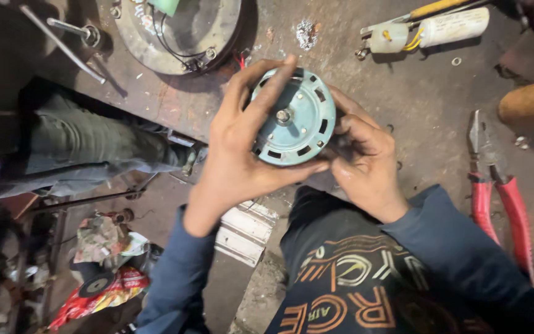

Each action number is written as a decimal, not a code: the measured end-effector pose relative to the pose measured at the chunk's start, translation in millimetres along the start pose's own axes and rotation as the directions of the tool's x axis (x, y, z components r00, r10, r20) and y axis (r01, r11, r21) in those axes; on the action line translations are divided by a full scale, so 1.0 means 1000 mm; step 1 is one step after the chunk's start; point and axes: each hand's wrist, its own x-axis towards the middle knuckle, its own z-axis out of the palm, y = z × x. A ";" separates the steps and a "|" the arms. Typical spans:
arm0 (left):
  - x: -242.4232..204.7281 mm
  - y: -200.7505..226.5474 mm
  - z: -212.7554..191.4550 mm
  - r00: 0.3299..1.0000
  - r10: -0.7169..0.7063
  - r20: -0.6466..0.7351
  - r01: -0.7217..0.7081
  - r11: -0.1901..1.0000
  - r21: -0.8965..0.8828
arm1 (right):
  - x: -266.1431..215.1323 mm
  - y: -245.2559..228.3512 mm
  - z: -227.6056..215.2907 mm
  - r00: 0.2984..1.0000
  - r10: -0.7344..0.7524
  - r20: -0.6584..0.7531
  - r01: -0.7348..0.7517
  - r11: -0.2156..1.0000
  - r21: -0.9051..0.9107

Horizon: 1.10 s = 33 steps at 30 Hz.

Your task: The person assembles an electric motor by inserting a rotor into a stator, securing it with a metal plate, and tightening a nut on the shaft. They use pliers to adjust components and a screwdriver to tighten the nut, then apply a substance from a bottle to the shaft.

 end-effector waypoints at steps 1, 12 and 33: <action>0.001 -0.001 -0.002 1.000 0.005 0.028 -0.005 1.000 0.005 | 0.001 0.001 -0.001 1.000 0.011 -0.010 -0.011 1.000 0.013; 0.004 -0.009 -0.016 0.999 0.001 0.045 0.002 0.998 -0.061 | 0.003 0.001 0.004 0.998 0.042 -0.054 -0.045 0.997 -0.062; 0.001 -0.017 -0.012 0.997 -0.006 0.074 0.018 0.987 -0.162 | 0.004 -0.003 0.000 0.998 0.066 -0.005 -0.065 0.972 -0.228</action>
